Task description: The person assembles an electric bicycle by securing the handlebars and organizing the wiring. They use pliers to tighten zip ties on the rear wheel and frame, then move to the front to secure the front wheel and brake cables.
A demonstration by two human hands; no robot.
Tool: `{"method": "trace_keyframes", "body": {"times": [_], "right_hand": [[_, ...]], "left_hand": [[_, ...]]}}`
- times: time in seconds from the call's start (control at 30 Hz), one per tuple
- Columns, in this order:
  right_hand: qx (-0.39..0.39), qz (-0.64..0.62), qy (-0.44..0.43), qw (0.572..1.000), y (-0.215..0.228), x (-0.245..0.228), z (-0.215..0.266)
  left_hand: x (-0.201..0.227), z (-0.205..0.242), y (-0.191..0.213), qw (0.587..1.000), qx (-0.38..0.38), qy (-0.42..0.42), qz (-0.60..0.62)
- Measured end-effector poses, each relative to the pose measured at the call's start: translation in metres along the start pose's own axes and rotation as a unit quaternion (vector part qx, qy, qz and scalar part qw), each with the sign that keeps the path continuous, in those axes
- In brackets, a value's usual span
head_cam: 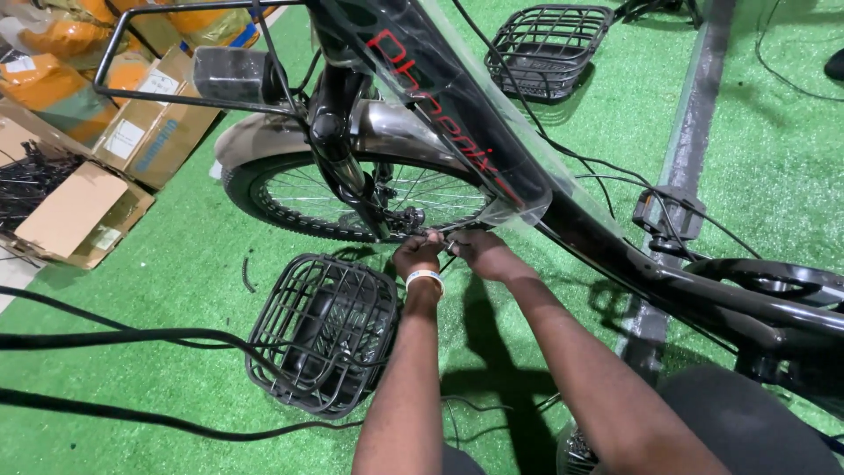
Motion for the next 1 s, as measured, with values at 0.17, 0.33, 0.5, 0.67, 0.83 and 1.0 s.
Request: {"method": "trace_keyframes", "body": {"times": [0.17, 0.33, 0.5, 0.67, 0.83, 1.0], "right_hand": [[0.026, 0.003, 0.037, 0.999, 0.018, -0.022, 0.021], [0.162, 0.076, 0.078, 0.981, -0.007, -0.013, 0.022], [0.238, 0.070, 0.044, 0.968, -0.017, -0.004, 0.018], [0.053, -0.056, 0.017, 0.997, 0.012, -0.027, 0.016], [-0.049, -0.133, 0.071, 0.987, 0.021, -0.027, 0.015], [-0.112, -0.148, 0.088, 0.979, -0.017, 0.038, -0.029]], "left_hand": [[0.001, 0.007, -0.006, 0.963, 0.000, -0.137, -0.231], [0.009, 0.029, -0.015, 0.998, 0.023, -0.013, -0.052], [0.016, 0.038, -0.022, 0.890, 0.133, -0.159, -0.407], [0.011, 0.016, -0.009, 0.813, 0.178, -0.151, -0.533], [0.020, 0.046, -0.027, 0.814, 0.163, -0.179, -0.528], [0.022, 0.056, -0.029, 0.819, 0.160, -0.186, -0.519]]}}
Point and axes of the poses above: each hand's wrist, its own z-axis away from the middle knuckle, its own y-axis out of the back of the hand, x = y × z, the point moved 2 cm from there along -z, towards the middle knuckle, and after that the axes turned 1 degree about x, right-handed, at the moved point
